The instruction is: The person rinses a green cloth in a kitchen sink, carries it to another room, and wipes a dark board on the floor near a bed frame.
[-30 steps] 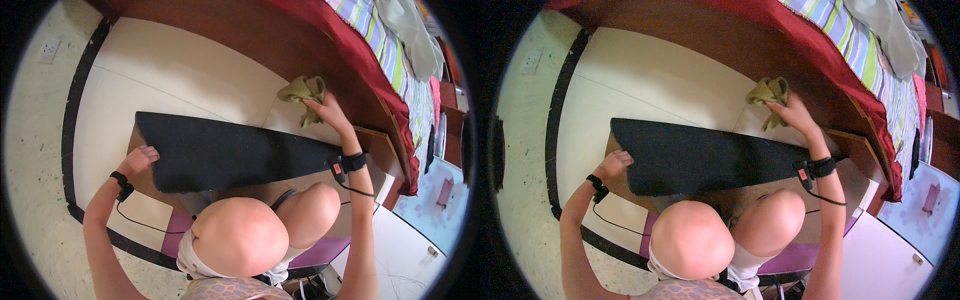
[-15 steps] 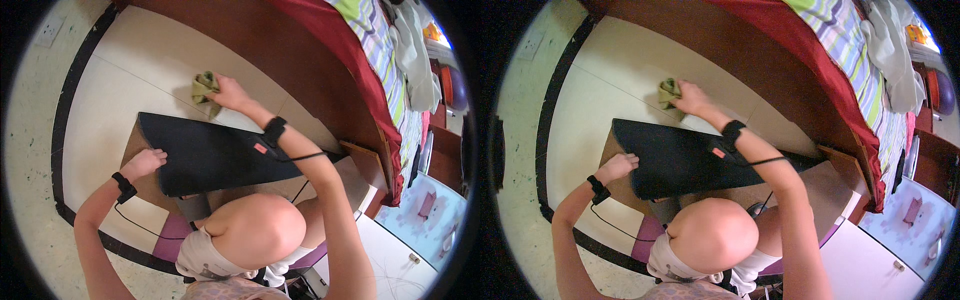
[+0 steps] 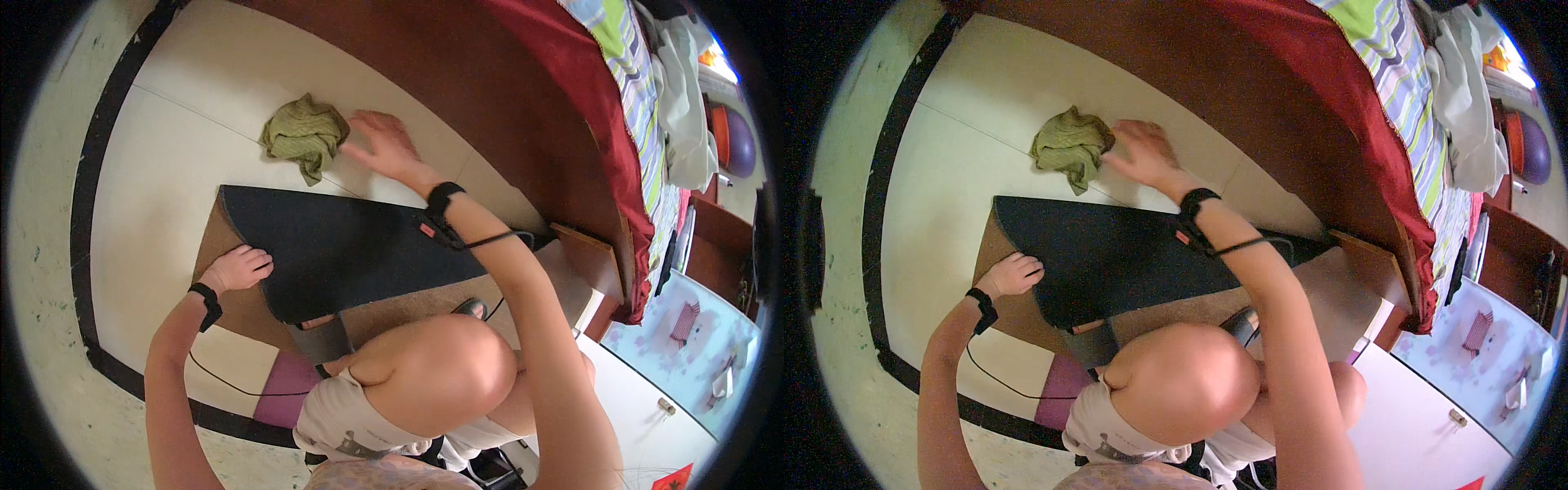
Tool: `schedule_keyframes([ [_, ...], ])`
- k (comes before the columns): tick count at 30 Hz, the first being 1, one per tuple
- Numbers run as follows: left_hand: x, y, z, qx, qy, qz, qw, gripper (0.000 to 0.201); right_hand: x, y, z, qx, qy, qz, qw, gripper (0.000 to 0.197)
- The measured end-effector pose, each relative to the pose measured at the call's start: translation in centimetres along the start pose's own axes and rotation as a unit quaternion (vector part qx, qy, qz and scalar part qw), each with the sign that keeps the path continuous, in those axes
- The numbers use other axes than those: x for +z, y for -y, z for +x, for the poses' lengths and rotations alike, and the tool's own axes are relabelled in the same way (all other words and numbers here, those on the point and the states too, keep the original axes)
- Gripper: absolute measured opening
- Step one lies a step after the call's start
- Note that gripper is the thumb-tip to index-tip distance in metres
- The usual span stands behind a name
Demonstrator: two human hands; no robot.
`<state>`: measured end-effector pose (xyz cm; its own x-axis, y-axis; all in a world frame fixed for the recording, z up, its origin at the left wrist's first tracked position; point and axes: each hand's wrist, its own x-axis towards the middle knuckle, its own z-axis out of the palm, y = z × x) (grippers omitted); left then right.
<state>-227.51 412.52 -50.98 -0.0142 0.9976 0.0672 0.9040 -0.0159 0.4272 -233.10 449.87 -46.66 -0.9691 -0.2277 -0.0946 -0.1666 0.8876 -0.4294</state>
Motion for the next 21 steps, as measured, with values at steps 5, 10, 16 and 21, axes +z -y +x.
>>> schedule_keyframes([
  [5, -0.3, -0.1, -0.1, -0.013, 0.016, -0.008, 1.000, 0.026, -2.5, -5.9, -3.9, 0.269, 0.012, 0.007, 0.963, 0.041],
  [10, 0.1, 0.1, 0.0, -0.028, 0.030, 0.020, 0.999, 0.033, -4.2, -6.5, -5.6, 0.359, 0.023, -0.005, 0.933, 0.048],
  [16, 0.4, -0.1, 0.0, -0.034, 0.041, 0.008, 0.999, 0.036, -3.9, -7.7, -5.9, 0.234, 0.096, -0.213, 0.944, 0.056],
  [21, 0.8, -0.5, 1.1, -0.058, 0.034, 0.022, 0.998, 0.037, -2.7, -11.2, -7.4, 0.189, -0.017, -0.238, 0.952, 0.067],
])
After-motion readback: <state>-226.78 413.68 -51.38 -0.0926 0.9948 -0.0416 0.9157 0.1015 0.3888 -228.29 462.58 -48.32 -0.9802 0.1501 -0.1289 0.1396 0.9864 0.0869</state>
